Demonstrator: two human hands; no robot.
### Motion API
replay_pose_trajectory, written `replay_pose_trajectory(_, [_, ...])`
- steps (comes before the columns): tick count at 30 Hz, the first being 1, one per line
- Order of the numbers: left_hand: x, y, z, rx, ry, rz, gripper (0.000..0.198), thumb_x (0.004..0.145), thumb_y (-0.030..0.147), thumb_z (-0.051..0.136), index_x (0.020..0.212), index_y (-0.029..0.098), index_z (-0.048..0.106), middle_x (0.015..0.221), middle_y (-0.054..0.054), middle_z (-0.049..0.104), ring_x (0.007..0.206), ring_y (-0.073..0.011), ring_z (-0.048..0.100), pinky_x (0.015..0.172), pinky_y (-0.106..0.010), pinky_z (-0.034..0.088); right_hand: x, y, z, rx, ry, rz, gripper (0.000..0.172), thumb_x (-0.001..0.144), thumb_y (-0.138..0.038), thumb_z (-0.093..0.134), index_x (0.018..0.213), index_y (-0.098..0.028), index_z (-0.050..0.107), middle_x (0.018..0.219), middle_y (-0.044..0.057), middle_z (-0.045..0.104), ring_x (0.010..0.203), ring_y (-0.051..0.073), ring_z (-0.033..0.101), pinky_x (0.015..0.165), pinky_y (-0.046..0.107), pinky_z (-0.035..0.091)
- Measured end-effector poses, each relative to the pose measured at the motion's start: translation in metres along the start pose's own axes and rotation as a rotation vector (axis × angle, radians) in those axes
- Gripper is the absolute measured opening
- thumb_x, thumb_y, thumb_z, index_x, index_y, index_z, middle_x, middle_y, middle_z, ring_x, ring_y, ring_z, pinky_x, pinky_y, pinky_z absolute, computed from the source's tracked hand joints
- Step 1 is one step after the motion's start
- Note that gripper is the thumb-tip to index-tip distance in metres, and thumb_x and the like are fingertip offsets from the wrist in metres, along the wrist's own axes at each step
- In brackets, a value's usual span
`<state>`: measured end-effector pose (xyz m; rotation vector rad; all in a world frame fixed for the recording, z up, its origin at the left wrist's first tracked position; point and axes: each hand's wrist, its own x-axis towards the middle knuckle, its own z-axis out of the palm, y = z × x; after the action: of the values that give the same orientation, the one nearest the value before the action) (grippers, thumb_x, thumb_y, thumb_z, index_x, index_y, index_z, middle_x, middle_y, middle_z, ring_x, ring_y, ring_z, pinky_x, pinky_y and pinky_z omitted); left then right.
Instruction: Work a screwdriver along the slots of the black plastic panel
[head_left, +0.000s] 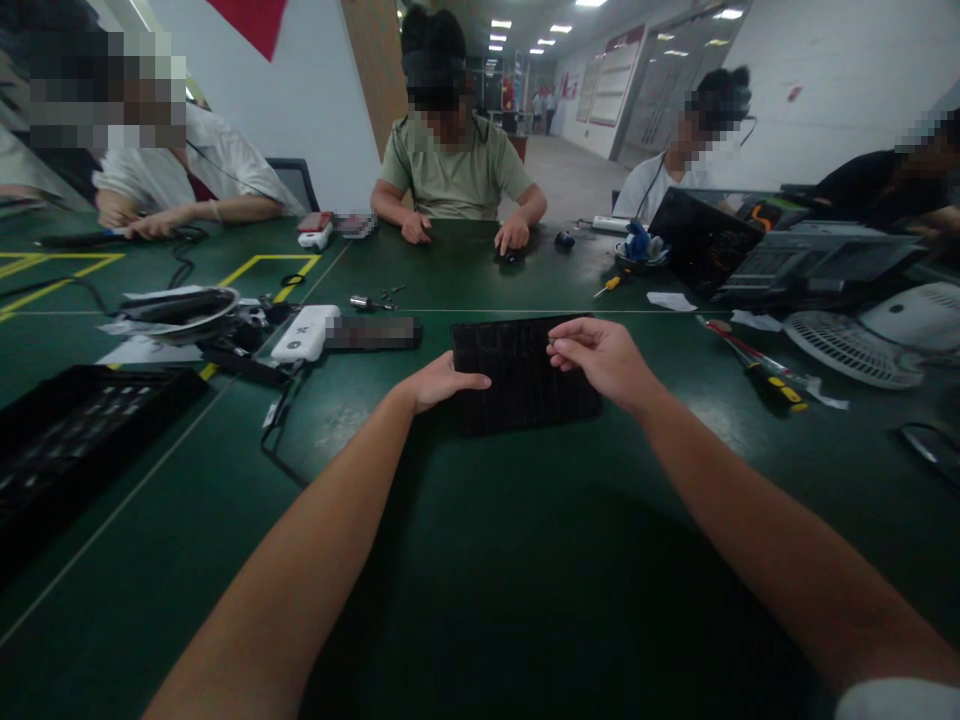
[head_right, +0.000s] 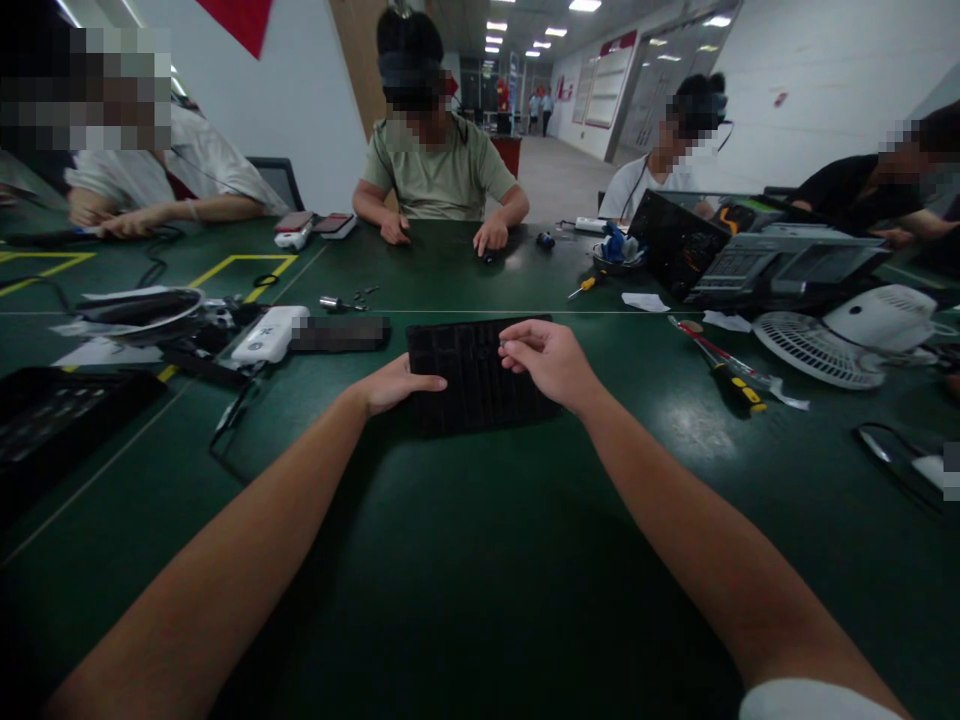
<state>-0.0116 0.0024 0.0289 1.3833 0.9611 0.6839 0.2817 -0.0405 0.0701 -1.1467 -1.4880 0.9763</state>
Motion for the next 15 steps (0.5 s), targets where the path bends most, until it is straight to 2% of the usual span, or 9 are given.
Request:
replay_pose_trajectory(5, [0.001,-0.001,0.001,0.011,-0.021,0.016,0.062,0.066,0.032,0.096,0.124,0.019,0.081,0.134,-0.014,0.085,0.143,-0.0417,0.072,0.134,-0.066,0.044,0.01,-0.005,0.016,0.052,-0.082,0.161,0.007,0.086,-0.018,0.082,0.093,-0.02,0.079,0.086,0.006,0.083,0.073,0.017,0.076,0.069,0.03,0.063])
replay_pose_trajectory(9, [0.001,-0.001,0.001,0.002,-0.016,0.011,0.064,0.064,0.033,0.097,0.125,0.018,0.081,0.135,-0.015,0.085,0.144,-0.0424,0.071,0.134,-0.066,0.043,0.013,-0.006,0.021,0.017,-0.079,0.23,0.012,0.09,-0.008,0.078,0.09,-0.019,0.077,0.082,0.005,0.082,0.07,0.015,0.075,0.067,0.027,0.061])
replay_pose_trajectory(15, [0.003,-0.001,-0.002,0.014,-0.038,0.015,0.061,0.065,0.033,0.097,0.123,0.019,0.082,0.135,-0.014,0.085,0.145,-0.0414,0.07,0.135,-0.064,0.042,0.016,-0.006,0.028,-0.042,-0.05,0.222,0.019,0.094,-0.003,0.072,0.088,-0.02,0.076,0.078,0.005,0.081,0.065,0.014,0.073,0.061,0.024,0.058])
